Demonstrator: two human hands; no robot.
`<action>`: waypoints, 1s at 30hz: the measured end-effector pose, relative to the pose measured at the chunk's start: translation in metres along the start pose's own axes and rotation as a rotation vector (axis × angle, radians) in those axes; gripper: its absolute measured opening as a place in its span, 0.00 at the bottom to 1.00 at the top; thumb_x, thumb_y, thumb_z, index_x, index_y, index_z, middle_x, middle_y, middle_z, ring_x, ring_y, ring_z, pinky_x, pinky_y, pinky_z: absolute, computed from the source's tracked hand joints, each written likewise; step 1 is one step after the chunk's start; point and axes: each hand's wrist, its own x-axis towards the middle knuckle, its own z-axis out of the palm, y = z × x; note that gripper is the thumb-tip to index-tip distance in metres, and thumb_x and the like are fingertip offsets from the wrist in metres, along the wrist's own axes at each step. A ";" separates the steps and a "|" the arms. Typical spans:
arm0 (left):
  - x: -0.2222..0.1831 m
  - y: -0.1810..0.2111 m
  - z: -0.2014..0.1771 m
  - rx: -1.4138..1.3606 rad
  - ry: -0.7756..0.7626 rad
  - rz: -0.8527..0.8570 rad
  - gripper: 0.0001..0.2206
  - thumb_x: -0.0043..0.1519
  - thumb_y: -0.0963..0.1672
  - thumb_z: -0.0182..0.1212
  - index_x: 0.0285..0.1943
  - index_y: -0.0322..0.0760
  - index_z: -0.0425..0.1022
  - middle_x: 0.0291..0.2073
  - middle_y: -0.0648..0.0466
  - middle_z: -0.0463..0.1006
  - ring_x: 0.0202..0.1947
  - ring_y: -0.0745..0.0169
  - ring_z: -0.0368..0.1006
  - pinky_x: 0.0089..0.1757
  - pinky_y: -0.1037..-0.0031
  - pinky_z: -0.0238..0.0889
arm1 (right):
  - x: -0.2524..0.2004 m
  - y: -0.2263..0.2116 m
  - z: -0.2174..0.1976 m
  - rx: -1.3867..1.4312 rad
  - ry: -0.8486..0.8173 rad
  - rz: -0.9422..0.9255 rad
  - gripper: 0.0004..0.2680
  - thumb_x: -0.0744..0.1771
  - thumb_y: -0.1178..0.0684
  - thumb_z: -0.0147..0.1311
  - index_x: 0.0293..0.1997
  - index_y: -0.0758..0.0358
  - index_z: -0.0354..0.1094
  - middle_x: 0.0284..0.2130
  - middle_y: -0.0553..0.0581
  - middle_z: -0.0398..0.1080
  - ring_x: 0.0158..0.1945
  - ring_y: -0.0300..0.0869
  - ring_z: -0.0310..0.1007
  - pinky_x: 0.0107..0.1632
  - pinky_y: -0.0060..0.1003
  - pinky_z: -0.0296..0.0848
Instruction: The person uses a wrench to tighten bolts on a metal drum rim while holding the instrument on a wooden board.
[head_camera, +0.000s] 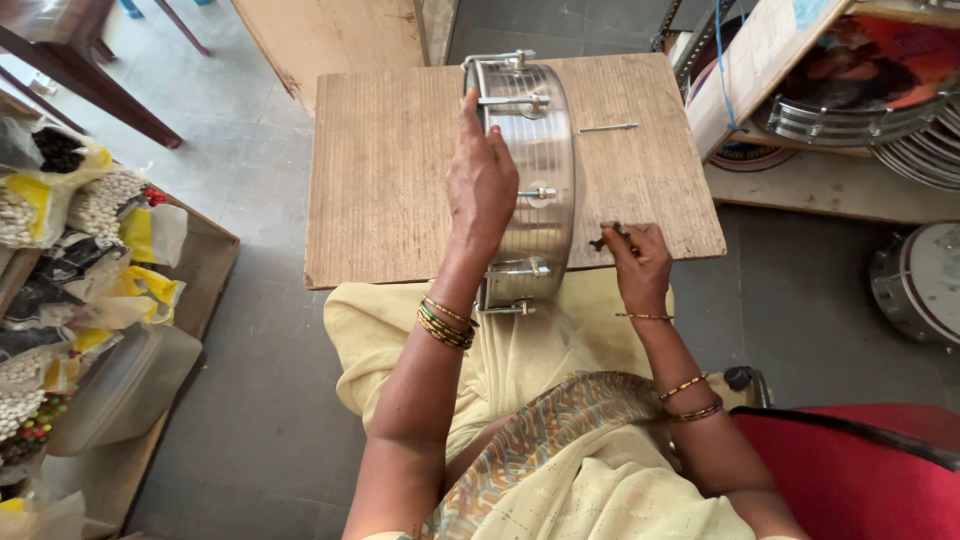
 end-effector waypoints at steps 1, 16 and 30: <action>0.001 0.001 -0.003 -0.032 0.038 0.041 0.27 0.72 0.43 0.50 0.81 0.45 0.48 0.43 0.41 0.82 0.27 0.50 0.78 0.31 0.58 0.69 | 0.007 -0.019 -0.004 0.006 0.042 -0.036 0.04 0.72 0.54 0.62 0.51 0.57 0.76 0.39 0.60 0.70 0.35 0.37 0.70 0.38 0.33 0.71; -0.018 0.026 -0.036 -0.139 0.071 0.083 0.25 0.73 0.41 0.48 0.79 0.40 0.47 0.44 0.40 0.80 0.29 0.50 0.78 0.29 0.60 0.68 | 0.043 -0.203 -0.041 0.610 -0.071 -0.205 0.08 0.77 0.57 0.44 0.62 0.62 0.50 0.40 0.62 0.71 0.28 0.36 0.67 0.35 0.25 0.71; -0.033 0.040 -0.062 -0.166 -0.109 -0.036 0.28 0.77 0.40 0.43 0.84 0.39 0.34 0.25 0.46 0.74 0.20 0.59 0.67 0.25 0.65 0.60 | 0.026 -0.205 -0.021 0.319 -0.178 -0.626 0.04 0.73 0.65 0.41 0.50 0.62 0.53 0.39 0.64 0.70 0.32 0.37 0.69 0.35 0.31 0.74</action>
